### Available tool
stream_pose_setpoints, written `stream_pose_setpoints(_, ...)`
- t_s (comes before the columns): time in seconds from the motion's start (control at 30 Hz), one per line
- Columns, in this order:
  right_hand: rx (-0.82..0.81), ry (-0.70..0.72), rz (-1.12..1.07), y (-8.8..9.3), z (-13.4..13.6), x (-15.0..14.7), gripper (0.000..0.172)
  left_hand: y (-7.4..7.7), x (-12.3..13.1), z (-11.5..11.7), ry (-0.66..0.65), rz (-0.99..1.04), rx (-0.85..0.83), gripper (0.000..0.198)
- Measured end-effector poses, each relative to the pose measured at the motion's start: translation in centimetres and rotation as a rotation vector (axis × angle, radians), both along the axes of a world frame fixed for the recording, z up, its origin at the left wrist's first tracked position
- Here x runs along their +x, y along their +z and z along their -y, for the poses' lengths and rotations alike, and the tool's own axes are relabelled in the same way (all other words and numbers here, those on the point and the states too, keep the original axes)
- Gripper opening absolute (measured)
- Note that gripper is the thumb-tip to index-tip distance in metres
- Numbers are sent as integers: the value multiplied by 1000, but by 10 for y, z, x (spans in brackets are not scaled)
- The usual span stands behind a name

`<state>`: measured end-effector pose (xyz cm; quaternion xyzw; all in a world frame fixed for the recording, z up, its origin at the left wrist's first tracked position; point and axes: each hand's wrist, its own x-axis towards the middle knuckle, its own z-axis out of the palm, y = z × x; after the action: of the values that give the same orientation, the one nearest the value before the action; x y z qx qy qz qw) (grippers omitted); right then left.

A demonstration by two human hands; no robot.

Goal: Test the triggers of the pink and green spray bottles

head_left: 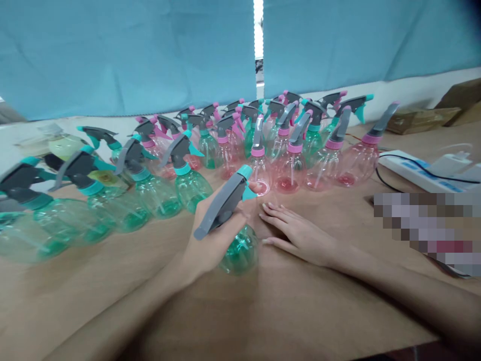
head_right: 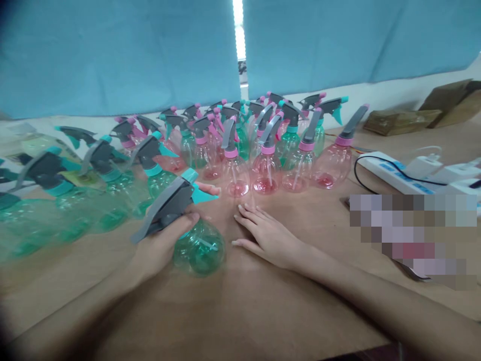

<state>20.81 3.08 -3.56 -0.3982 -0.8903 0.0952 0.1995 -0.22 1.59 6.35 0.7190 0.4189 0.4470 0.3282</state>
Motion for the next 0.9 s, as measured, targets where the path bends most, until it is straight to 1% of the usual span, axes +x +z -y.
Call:
stream_pose_setpoints(0.1, -2, -6, -10, 0, 0, 0, 64, 0, 0, -1, -9, -5, 7, 12)
stream_pose_setpoints(0.2, -9, -5, 8, 1, 0, 0, 68, 1, 2, -1, -10, -2, 20, 12)
stream_pose_setpoints(0.37, -11, -3, 39, 1, 0, 0, 73, 1, 2, 0, -14, 4, -1, 3)
stream_pose_setpoints(0.5, -3, -2, 46, 1, 0, 0, 74, 0, 1, -1, -12, 11, 8, 4)
stream_pose_setpoints(0.77, 8, -15, -3, 0, 0, 0, 68, 2, 2, 1, -4, 7, -10, 4)
stream_pose_setpoints(0.9, 10, -40, -22, -1, 0, -2, 61, 1, 1, 0, 4, 7, -11, 4)
